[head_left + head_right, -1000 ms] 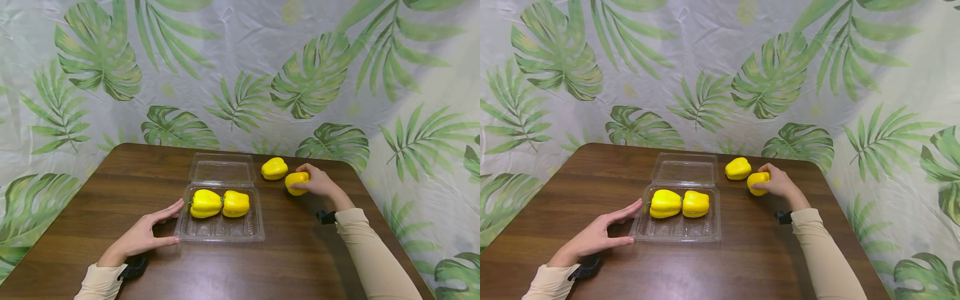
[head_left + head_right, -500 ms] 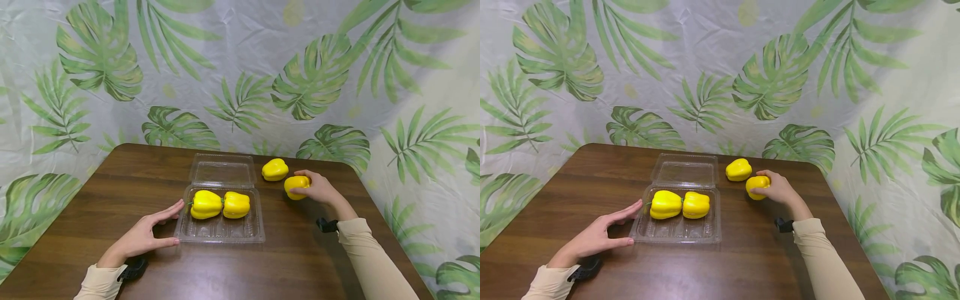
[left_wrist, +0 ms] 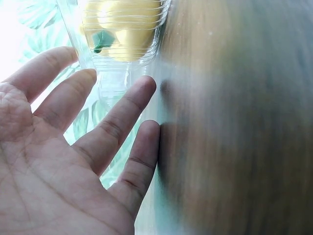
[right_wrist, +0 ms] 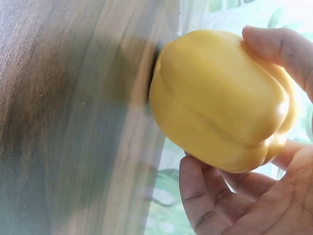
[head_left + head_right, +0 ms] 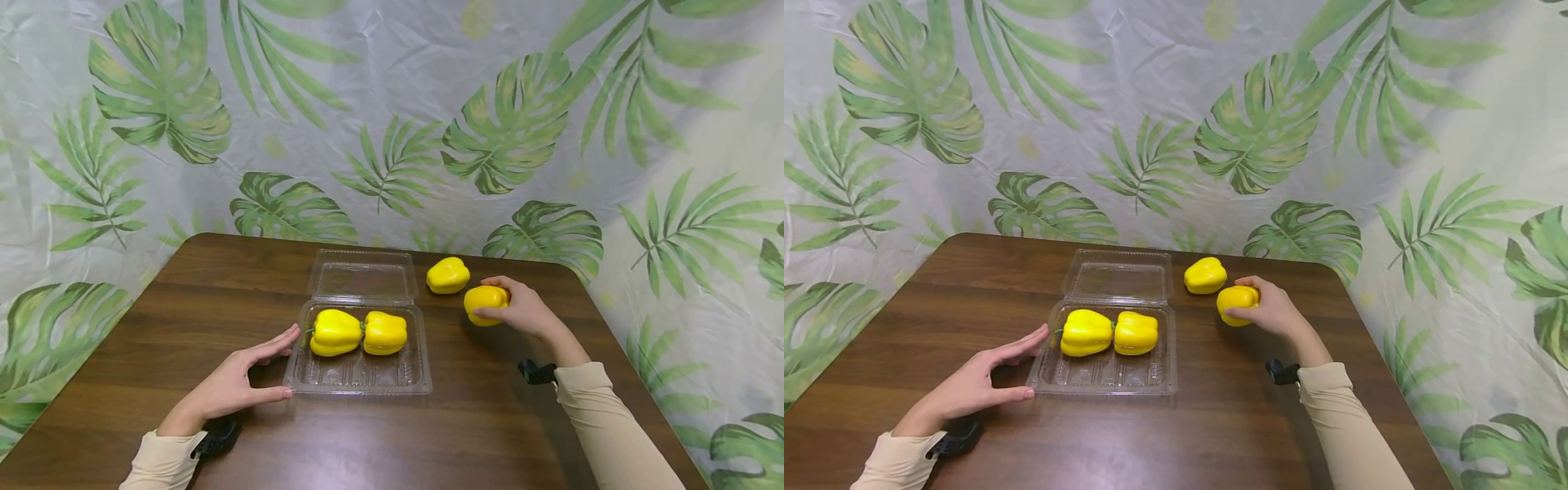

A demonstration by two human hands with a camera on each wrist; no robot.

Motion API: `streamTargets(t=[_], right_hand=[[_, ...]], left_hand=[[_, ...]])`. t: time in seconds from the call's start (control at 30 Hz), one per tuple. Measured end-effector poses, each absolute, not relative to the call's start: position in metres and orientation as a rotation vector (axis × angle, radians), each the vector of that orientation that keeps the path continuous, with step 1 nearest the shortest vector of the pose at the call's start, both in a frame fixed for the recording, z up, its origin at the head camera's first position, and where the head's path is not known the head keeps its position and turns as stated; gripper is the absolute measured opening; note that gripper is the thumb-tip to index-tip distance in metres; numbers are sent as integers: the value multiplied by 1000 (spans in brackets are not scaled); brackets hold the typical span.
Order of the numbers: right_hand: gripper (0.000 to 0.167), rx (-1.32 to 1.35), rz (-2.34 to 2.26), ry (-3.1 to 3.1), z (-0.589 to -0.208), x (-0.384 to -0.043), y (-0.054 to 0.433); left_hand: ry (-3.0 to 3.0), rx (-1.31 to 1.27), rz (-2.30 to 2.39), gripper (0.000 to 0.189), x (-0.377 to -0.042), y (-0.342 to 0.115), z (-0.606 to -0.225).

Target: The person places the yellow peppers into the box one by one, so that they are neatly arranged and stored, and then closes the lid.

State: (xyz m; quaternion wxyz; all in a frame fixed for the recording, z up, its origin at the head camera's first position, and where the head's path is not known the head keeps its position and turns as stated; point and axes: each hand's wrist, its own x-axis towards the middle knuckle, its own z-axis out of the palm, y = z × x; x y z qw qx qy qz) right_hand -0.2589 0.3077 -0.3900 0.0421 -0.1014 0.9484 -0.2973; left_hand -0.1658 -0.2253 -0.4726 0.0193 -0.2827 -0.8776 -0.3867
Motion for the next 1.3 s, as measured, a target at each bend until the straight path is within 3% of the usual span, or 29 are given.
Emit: streamTargets(t=[0.9, 1.17, 1.3], right_hand=[[69, -389, -996, 2872, -366, -241, 299], [84, -398, -917, 2898, -360, -237, 293], [82, -411, -851, 2927, -357, -236, 289]], left_hand=[[-2714, -886, -1192, 90, -164, -225, -471], [-2708, -894, -1199, 89, -164, -224, -470], [-2707, -897, -1200, 90, -165, -224, -470]])
